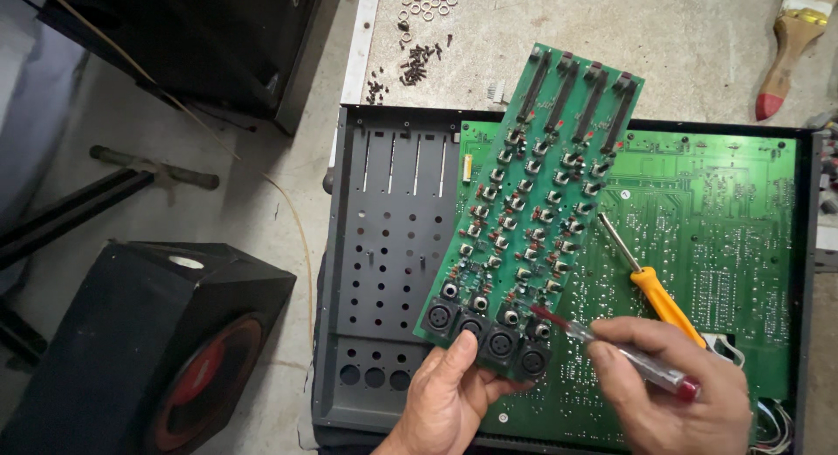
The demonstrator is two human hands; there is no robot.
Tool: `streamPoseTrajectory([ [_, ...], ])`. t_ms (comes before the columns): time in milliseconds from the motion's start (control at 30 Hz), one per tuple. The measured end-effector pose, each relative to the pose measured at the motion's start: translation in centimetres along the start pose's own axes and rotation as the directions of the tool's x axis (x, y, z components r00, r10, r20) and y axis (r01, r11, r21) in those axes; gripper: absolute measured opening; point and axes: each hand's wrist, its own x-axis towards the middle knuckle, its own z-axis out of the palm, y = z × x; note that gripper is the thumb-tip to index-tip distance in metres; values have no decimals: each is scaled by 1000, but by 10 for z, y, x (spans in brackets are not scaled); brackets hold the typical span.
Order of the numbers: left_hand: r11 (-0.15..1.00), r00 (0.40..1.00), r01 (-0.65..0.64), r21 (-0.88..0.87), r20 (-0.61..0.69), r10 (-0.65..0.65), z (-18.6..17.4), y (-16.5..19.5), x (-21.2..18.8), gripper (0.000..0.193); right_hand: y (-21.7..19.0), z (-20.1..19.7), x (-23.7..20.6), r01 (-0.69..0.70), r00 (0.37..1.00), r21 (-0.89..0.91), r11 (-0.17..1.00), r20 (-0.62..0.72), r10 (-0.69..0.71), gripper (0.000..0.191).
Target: The person works on the circuit board of an opened audio mixer, using a screwdriver to unscrew and reposition XLR connector jacks on a green input board. They hold the board steady with one hand while turning the screwdriver with the other, working on the connectors one at a time across the clip.
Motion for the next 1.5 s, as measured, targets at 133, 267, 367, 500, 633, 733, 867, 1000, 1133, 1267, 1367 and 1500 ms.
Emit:
streamPoseTrajectory([
  [133, 1000, 1000, -2, 1, 1, 2, 0, -1, 1, 53, -7, 4, 0, -16, 1000, 3, 1000, 8, 16, 23],
  [267, 1000, 1000, 10, -1, -29, -10, -1, -2, 1, 51, -15, 10, -2, 107, 994, -56, 993, -3, -107, 21],
  [367, 1000, 1000, -3, 4, -14, 3, -2, -3, 1, 50, -19, 15, -4, 119, 992, -70, 990, -32, -122, 20],
  [500, 1000, 1000, -11, -2, 6, 11, -3, -3, 2, 50, -20, 20, -6, 81, 992, -48, 996, -93, -86, 21],
  [633, 1000, 1000, -1, -9, -4, 1, -2, -2, 1, 50, -17, 22, -8, 74, 989, -13, 997, -130, -75, 18],
  [733, 1000, 1000, 9, -3, -25, -9, -1, -2, 1, 49, -13, 21, -7, -79, 989, -9, 997, -124, 78, 18],
  [867, 1000, 1000, 4, 0, -7, -4, -1, -1, 1, 50, -8, 22, -5, -89, 987, 45, 995, -127, 94, 18],
  [1000, 1000, 1000, -11, -5, -2, 11, -2, -3, 2, 49, -1, 11, -3, -163, 979, 194, 967, -90, 183, 18],
  [1133, 1000, 1000, -16, -4, 9, 17, -4, -4, 1, 49, 8, -1, -4, -29, 988, 192, 981, -142, 57, 15],
  [1267, 1000, 1000, -15, -2, 1, 15, -4, -4, 3, 49, 17, 0, -4, -40, 996, 208, 977, -71, 56, 18],
  [1367, 1000, 999, -2, -11, -36, 2, -3, -3, 2, 48, 19, 2, -5, -84, 996, 155, 984, -30, 89, 20],
  [1500, 1000, 999, -8, -14, -33, 7, -3, -4, 2, 48, 16, 3, -5, -61, 998, 110, 992, -19, 63, 19],
])
